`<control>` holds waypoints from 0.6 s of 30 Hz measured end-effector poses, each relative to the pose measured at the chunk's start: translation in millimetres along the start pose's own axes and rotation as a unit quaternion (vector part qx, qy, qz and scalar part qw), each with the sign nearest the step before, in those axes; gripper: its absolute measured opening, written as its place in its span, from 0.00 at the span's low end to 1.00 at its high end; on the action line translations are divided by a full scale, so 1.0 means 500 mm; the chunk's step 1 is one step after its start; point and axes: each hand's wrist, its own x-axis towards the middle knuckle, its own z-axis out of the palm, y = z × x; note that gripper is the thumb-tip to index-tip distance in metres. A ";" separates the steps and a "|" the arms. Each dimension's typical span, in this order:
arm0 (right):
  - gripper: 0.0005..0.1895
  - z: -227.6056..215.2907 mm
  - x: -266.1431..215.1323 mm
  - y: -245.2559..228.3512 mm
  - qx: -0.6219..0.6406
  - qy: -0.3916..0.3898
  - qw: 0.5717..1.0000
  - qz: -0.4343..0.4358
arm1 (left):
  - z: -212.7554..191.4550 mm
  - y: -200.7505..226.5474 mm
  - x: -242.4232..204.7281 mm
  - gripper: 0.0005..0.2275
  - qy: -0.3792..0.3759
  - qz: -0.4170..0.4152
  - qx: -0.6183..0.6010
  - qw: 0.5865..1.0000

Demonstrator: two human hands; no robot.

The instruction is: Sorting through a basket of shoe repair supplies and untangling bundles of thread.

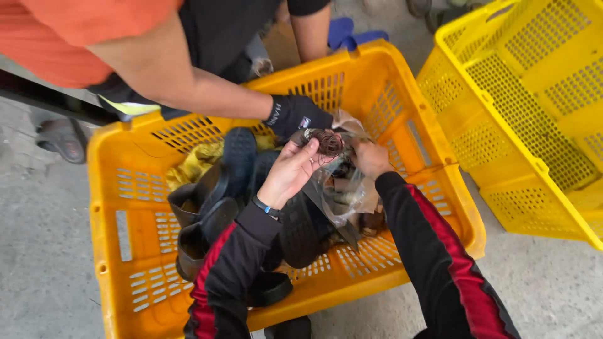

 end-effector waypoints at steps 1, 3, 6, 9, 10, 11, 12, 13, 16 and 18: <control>0.10 0.003 0.005 0.001 0.002 0.001 1.000 -0.001 | -0.001 0.007 0.000 0.03 0.000 0.000 0.002 1.000; 0.12 0.024 0.010 0.012 -0.007 -0.028 0.999 0.023 | -0.012 0.008 0.000 0.04 0.011 0.006 -0.002 1.000; 0.13 0.037 0.021 0.019 -0.024 -0.038 0.999 0.026 | 0.011 0.038 -0.008 0.05 0.006 0.011 0.001 1.000; 0.13 0.032 0.020 0.018 -0.007 -0.037 0.999 0.021 | 0.028 0.088 -0.029 0.07 0.019 0.047 -0.008 0.999; 0.13 0.025 0.014 0.022 -0.006 -0.045 0.999 0.024 | 0.054 0.115 -0.057 0.07 0.025 0.041 -0.011 0.999; 0.16 0.017 0.013 0.023 0.017 -0.048 0.999 0.004 | 0.080 0.147 -0.083 0.07 0.029 0.062 -0.023 0.997; 0.19 0.008 0.011 0.024 0.040 -0.050 0.998 -0.015 | 0.106 0.180 -0.107 0.08 0.033 0.083 -0.035 0.995; 0.19 -0.018 0.003 0.005 0.041 -0.055 0.998 -0.013 | 0.113 0.205 -0.151 0.08 0.037 0.079 -0.036 0.996; 0.22 -0.082 -0.010 -0.041 0.014 -0.082 0.997 -0.005 | 0.154 0.257 -0.310 0.08 0.035 0.111 -0.048 0.992; 0.12 -0.095 -0.012 -0.058 -0.090 -0.056 0.994 -0.003 | 0.162 0.262 -0.455 0.08 0.035 0.132 -0.056 0.989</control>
